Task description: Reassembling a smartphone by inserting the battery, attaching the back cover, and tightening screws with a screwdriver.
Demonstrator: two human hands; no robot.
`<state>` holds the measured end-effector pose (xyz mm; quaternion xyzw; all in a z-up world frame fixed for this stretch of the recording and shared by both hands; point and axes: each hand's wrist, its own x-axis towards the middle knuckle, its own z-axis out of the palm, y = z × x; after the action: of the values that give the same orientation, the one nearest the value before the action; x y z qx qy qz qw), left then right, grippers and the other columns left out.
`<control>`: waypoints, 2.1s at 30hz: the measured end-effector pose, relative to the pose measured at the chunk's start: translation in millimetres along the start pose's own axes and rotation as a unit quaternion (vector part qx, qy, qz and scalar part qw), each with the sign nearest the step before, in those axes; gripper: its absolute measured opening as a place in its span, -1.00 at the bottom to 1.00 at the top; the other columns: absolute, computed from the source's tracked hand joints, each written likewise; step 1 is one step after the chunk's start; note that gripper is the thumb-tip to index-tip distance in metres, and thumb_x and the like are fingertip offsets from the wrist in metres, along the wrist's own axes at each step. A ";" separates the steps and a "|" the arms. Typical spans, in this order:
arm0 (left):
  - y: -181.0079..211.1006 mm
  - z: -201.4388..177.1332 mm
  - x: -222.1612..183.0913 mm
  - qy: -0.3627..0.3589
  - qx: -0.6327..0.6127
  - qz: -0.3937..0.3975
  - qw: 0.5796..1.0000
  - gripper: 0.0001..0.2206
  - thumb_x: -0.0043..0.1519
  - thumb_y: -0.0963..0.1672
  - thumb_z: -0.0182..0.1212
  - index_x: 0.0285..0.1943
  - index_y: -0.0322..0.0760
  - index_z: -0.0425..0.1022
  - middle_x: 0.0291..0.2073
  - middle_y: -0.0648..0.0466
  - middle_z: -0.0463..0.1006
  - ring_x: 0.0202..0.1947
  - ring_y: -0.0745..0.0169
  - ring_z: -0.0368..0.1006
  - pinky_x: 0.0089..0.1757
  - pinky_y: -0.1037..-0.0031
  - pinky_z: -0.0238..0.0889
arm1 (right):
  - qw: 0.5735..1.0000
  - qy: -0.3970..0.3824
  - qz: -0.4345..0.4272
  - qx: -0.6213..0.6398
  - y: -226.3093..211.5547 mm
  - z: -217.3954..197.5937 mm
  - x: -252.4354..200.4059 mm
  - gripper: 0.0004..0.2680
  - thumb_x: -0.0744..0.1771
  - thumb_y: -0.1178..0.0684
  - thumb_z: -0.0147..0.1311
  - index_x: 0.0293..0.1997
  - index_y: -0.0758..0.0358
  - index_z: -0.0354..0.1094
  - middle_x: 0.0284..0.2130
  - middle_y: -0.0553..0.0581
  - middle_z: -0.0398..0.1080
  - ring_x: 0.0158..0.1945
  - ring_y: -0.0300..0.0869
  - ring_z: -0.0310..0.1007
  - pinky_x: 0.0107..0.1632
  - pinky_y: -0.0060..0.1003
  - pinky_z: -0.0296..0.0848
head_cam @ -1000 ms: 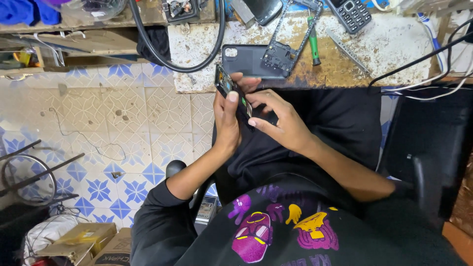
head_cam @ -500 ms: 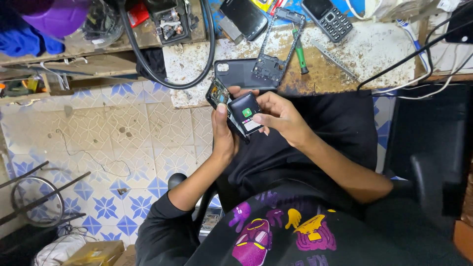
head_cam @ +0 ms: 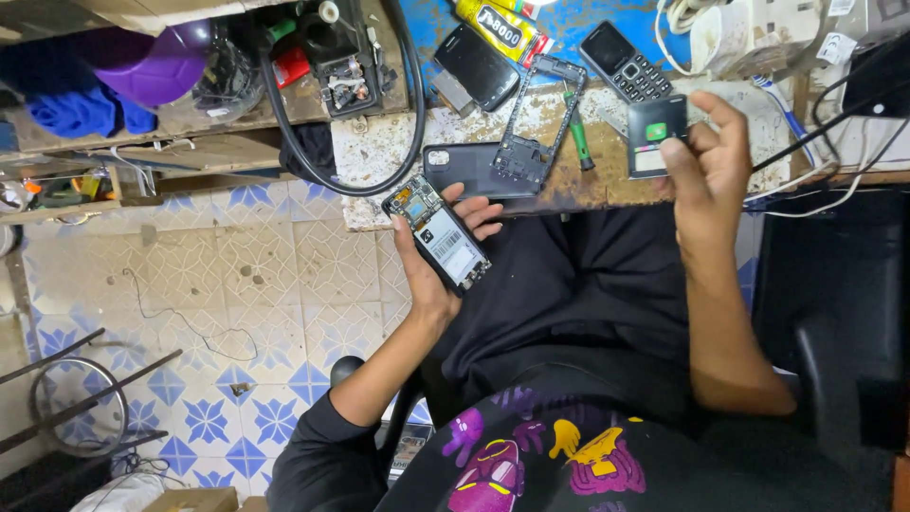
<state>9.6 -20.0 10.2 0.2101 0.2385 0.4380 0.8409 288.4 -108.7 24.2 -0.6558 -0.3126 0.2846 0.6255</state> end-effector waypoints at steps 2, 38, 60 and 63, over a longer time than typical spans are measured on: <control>1.0 -1.0 0.9 0.000 -0.005 0.001 1.000 -0.24 0.31 0.25 -0.10 0.36 -0.46 0.29 0.04 -0.33 0.54 0.09 -0.27 0.51 0.04 0.12 0.43 | 0.997 0.017 -0.047 -0.050 9.9 -10.3 5.1 -0.69 0.45 0.09 0.03 0.37 0.26 0.11 -0.36 0.05 0.15 -0.43 -0.30 0.19 -0.42 -0.45 0.28; -15.9 -44.5 31.0 -0.110 -0.096 0.004 0.989 -0.06 0.31 0.33 -0.28 0.51 -0.56 0.09 0.10 -0.44 0.50 0.10 -0.46 0.49 0.10 -0.12 0.36 | 0.802 -0.122 -0.384 -0.441 43.1 62.1 35.9 -0.90 0.33 0.23 0.19 -0.13 0.14 0.49 0.13 0.17 0.34 0.35 0.12 0.22 0.22 0.00 0.15; -18.3 -35.5 35.5 -0.128 -0.126 0.031 0.983 -0.08 0.36 0.32 -0.31 0.55 -0.55 0.08 0.17 -0.47 0.46 0.27 -0.47 0.35 0.22 -0.13 0.22 | 0.894 0.041 -0.444 -0.038 -24.8 81.2 -2.6 -0.73 0.44 0.14 -0.07 0.00 0.78 0.34 -0.40 0.45 0.36 -0.37 0.13 0.37 -0.19 -0.03 0.42; -12.7 -28.7 34.4 -0.128 -0.127 0.044 0.983 -0.07 0.34 0.33 -0.24 0.55 -0.52 0.10 0.21 -0.45 0.45 0.30 -0.41 0.34 0.26 -0.06 0.22 | 0.938 0.001 -0.344 0.048 -44.2 100.0 -13.8 -0.71 0.47 0.18 -0.15 0.30 0.69 0.17 -0.43 0.41 0.31 -0.44 -0.05 0.37 -0.32 -0.28 0.40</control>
<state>18.2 6.1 -27.4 0.1667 0.0614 0.4711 0.8640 200.8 -54.0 62.5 -0.4776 -0.5051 0.0659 0.7158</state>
